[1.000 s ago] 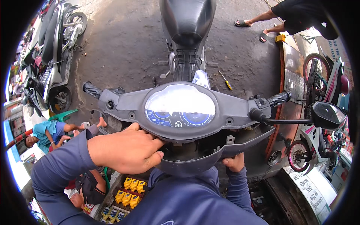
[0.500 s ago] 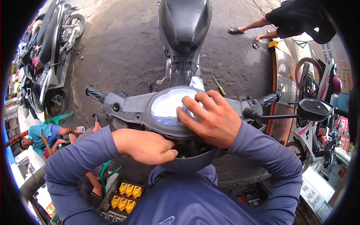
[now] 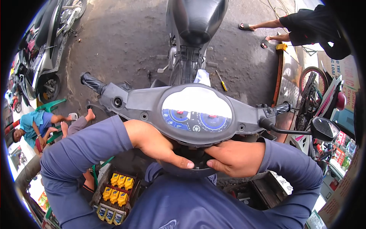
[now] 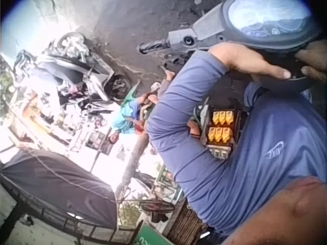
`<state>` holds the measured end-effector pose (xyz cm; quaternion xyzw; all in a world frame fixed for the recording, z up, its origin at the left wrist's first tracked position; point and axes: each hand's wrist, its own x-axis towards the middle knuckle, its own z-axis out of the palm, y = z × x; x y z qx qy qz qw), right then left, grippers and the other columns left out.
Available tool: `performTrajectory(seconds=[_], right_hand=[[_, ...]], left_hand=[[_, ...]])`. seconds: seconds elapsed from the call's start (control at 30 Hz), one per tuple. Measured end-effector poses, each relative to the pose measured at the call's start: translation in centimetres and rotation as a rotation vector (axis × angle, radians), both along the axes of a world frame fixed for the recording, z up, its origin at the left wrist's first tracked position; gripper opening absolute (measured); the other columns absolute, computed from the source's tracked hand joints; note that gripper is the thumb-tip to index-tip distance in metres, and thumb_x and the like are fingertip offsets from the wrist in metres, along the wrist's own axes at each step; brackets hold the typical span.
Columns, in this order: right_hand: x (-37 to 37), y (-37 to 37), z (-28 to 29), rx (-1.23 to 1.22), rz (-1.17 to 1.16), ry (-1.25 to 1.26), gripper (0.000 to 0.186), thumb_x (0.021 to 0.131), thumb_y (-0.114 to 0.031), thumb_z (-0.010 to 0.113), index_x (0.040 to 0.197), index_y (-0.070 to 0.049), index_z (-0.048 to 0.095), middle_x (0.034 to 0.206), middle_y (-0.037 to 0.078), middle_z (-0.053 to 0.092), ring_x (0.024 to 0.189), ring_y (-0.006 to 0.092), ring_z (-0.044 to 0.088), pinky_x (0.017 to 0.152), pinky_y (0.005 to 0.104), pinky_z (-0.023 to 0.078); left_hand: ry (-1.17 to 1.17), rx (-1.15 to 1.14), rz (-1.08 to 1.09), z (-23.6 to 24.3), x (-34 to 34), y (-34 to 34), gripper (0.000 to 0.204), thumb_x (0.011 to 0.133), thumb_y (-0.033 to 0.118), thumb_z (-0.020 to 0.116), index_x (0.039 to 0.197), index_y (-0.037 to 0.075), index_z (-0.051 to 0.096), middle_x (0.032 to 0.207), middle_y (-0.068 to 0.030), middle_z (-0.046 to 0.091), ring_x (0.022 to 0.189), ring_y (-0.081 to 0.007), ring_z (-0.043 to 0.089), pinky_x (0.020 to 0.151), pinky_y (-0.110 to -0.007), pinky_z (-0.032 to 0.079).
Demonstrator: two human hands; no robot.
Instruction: Removing the front cowling/headlight assembly of a motorcycle using a screwdriver.
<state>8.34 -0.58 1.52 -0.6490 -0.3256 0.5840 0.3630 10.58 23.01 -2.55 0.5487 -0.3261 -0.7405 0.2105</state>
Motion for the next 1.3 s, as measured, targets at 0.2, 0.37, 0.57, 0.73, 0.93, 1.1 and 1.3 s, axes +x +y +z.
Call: performTrajectory(seconds=[0.2, 0.37, 0.57, 0.73, 0.93, 1.1, 1.3], right_hand=[[-1.1, 1.1, -0.1, -0.139, -0.006, -0.105, 0.034, 0.094, -0.02, 0.045, 0.095, 0.011, 0.057, 0.085, 0.03, 0.061, 0.087, 0.0423, 0.062, 0.083, 0.0474, 0.048], [0.0, 2.0, -1.6, -0.195, 0.151, -0.031, 0.037, 0.092, -0.021, 0.043, 0.087, 0.009, 0.066, 0.087, 0.027, 0.065, 0.087, 0.0398, 0.064, 0.084, 0.0449, 0.048], [-1.0, 2.2, -3.2, -0.293, 0.238, -0.093, 0.036, 0.093, -0.021, 0.042, 0.093, 0.004, 0.067, 0.093, 0.023, 0.067, 0.093, 0.0375, 0.064, 0.088, 0.0433, 0.048], [-2.1, 2.4, -5.1, -0.293, 0.196, -0.154, 0.031, 0.087, -0.019, 0.047, 0.093, 0.002, 0.07, 0.095, 0.021, 0.068, 0.092, 0.0358, 0.065, 0.087, 0.0415, 0.049], [-3.5, 1.2, -6.1, -0.231, 0.236, -0.306, 0.021, 0.078, -0.006, 0.057, 0.092, 0.003, 0.07, 0.095, 0.023, 0.067, 0.093, 0.0379, 0.065, 0.085, 0.0424, 0.051], [-3.0, 2.2, -4.9, -0.258, 0.228, -0.358, 0.028, 0.079, -0.003, 0.055, 0.104, 0.004, 0.066, 0.106, 0.025, 0.064, 0.103, 0.0376, 0.062, 0.091, 0.0408, 0.049], [-3.8, 1.8, -5.9, -0.104, -0.031, -0.505, 0.031, 0.084, -0.007, 0.051, 0.11, 0.004, 0.063, 0.115, 0.025, 0.061, 0.11, 0.0369, 0.058, 0.097, 0.0403, 0.045]], left_hand=[[0.049, -0.064, 0.004, 0.0, 0.1, 0.0, 0.08, 0.092, 0.065, 0.042, 0.137, -0.002, 0.045, 0.139, -0.0234, 0.047, 0.129, -0.0348, 0.044, 0.108, -0.038, 0.034], [0.013, -0.243, 0.223, -0.4, -0.5, 0.4, 0.083, 0.09, 0.066, 0.045, 0.131, -0.006, 0.049, 0.131, -0.0253, 0.054, 0.123, -0.0352, 0.049, 0.104, -0.038, 0.037], [0.072, -0.177, 0.151, -0.7, -0.6, 0.1, 0.085, 0.091, 0.067, 0.043, 0.131, -0.008, 0.048, 0.13, -0.0252, 0.054, 0.119, -0.0334, 0.053, 0.1, -0.037, 0.042], [-0.018, -0.31, 0.147, -1.4, -0.9, 0.0, 0.09, 0.09, 0.07, 0.038, 0.128, -0.01, 0.05, 0.124, -0.0252, 0.058, 0.112, -0.0338, 0.058, 0.094, -0.038, 0.045], [-0.077, -0.186, -0.018, -1.6, -1.2, -0.4, 0.092, 0.09, 0.073, 0.035, 0.113, -0.013, 0.06, 0.11, -0.0257, 0.064, 0.109, -0.0343, 0.059, 0.093, -0.037, 0.045], [-0.109, -0.297, 0.095, -1.9, -1.6, 0.0, 0.093, 0.089, 0.073, 0.034, 0.107, -0.014, 0.063, 0.107, -0.0281, 0.064, 0.109, -0.0345, 0.059, 0.094, -0.037, 0.045], [-0.132, -0.324, 0.081, -2.0, -1.6, -0.3, 0.09, 0.09, 0.07, 0.038, 0.112, -0.015, 0.059, 0.111, -0.0306, 0.062, 0.11, -0.0384, 0.058, 0.097, -0.039, 0.042]])
